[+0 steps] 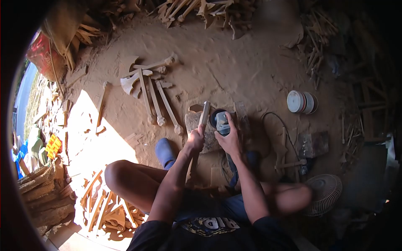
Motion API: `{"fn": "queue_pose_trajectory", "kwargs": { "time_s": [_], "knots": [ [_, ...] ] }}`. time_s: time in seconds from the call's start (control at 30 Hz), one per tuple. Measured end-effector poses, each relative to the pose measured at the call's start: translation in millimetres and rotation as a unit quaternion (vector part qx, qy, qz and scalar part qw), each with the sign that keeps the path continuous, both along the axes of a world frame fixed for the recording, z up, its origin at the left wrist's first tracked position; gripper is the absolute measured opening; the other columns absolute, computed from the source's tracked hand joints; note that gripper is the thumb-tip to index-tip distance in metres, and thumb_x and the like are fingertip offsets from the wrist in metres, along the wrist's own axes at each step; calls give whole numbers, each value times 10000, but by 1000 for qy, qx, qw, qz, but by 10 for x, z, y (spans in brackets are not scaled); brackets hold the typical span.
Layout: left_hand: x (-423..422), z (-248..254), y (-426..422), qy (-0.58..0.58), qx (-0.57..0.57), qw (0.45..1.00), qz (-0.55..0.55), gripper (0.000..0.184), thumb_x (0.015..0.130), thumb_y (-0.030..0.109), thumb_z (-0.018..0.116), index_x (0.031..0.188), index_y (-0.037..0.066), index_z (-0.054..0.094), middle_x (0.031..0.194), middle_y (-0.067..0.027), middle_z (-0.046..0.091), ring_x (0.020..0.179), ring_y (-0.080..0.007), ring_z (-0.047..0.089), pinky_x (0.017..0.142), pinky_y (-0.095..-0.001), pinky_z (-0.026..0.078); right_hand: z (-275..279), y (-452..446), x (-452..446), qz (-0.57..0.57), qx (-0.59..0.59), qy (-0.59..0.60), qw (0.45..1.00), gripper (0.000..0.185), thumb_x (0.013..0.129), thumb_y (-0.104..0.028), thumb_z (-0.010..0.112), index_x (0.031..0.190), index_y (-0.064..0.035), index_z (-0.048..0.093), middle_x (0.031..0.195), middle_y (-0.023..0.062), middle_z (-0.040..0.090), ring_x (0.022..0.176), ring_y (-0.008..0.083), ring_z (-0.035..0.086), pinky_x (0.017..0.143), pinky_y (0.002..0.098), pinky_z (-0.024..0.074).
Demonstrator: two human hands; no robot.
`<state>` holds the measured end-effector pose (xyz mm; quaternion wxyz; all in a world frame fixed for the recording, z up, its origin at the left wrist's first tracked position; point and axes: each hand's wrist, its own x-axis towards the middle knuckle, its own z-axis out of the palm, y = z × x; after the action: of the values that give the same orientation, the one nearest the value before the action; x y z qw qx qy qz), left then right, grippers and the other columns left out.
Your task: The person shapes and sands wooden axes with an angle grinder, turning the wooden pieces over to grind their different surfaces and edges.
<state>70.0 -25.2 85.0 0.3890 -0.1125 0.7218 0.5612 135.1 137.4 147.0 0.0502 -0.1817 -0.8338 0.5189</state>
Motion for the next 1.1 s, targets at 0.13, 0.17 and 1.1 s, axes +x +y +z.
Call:
{"fn": "queue_pose_trajectory", "kwargs": {
  "time_s": [0.13, 0.17, 1.1],
  "knots": [
    [9, -55, -10, 19, -13, 1000, -13, 601, 1081, 610, 408, 958, 58, 614, 618, -42, 550, 457, -195, 524, 416, -384, 411, -10, -23, -49, 18, -9, 52, 998, 861, 814, -36, 770, 1582, -48, 381, 1456, 231, 578, 1367, 298, 563, 1145, 390, 434],
    [10, -82, -8, 22, -12, 1000, -15, 602, 1082, 607, 407, 965, 55, 618, 620, -46, 555, 459, -198, 529, 419, -386, 415, -14, -23, -53, 19, -3, 52, 998, 858, 814, -34, 768, 1580, -46, 383, 1454, 233, 578, 1366, 301, 565, 1143, 391, 436],
    [38, -230, 10, 38, 7, 999, -19, 569, 1089, 604, 386, 926, 89, 565, 571, -2, 483, 413, -149, 479, 385, -353, 383, 160, 15, 383, -75, 22, -9, 997, 868, 793, -62, 776, 1570, -25, 392, 1363, 233, 634, 1270, 289, 626, 1093, 374, 471]
  ]
}}
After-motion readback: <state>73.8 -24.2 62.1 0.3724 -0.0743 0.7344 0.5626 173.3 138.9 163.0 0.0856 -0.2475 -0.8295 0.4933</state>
